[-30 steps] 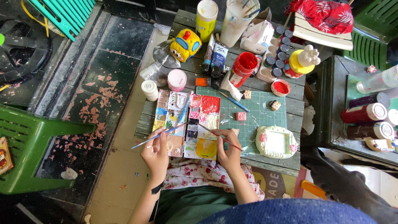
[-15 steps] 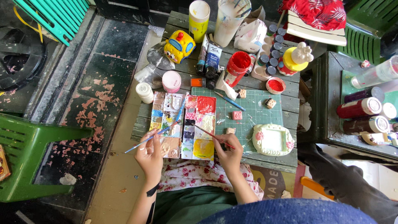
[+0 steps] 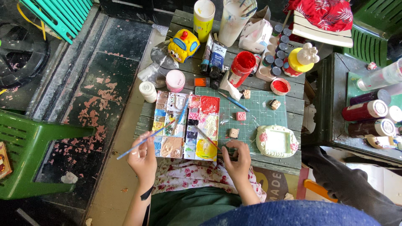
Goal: The person mixes red and white paint on a palette using a brush, then adds blue paint from a tube to the mixture. They continue blending the colors on the palette with the brush.
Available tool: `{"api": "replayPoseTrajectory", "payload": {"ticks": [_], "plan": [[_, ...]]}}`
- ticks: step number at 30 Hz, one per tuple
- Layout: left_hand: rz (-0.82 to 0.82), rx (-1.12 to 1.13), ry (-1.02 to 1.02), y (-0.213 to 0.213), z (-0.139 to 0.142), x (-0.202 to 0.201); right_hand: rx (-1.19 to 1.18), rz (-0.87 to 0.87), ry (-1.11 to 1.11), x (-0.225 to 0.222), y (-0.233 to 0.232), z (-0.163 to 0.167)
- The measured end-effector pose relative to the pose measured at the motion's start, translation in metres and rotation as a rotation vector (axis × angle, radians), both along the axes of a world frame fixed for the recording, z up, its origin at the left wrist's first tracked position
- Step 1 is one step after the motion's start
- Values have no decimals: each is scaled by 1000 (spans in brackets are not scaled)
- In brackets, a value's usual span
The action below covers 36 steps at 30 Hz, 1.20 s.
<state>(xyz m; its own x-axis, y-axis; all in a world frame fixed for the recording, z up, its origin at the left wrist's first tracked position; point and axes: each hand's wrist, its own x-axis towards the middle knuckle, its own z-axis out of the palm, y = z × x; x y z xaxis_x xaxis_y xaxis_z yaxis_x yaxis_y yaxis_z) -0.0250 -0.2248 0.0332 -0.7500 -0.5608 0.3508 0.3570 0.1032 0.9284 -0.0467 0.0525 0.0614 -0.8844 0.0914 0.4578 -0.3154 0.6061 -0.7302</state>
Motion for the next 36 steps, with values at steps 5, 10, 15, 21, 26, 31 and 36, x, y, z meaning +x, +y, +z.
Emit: {"api": "replayPoseTrajectory", "payload": {"ticks": [5, 10, 15, 21, 26, 31, 36], "plan": [[-4, -236, 44, 1, 6, 13, 184, 107, 97, -7, -2, 14], [66, -569, 169, -1, 20, 18, 196, 110, 41, -13, -4, 15], [11, -720, 48, 3, 27, 23, 169, 99, 18, -16, -1, 12], [-44, -791, 29, 3, 29, 17, 146, 107, 3, -18, 1, 11], [-55, -902, -21, -2, 35, 15, 138, 104, -1, -16, 0, 12], [-13, -993, -67, -7, 40, 12, 140, 106, -9, -21, 0, 12], [-55, -1092, -129, -8, 44, 7, 127, 108, -10, -27, 4, 12]]}}
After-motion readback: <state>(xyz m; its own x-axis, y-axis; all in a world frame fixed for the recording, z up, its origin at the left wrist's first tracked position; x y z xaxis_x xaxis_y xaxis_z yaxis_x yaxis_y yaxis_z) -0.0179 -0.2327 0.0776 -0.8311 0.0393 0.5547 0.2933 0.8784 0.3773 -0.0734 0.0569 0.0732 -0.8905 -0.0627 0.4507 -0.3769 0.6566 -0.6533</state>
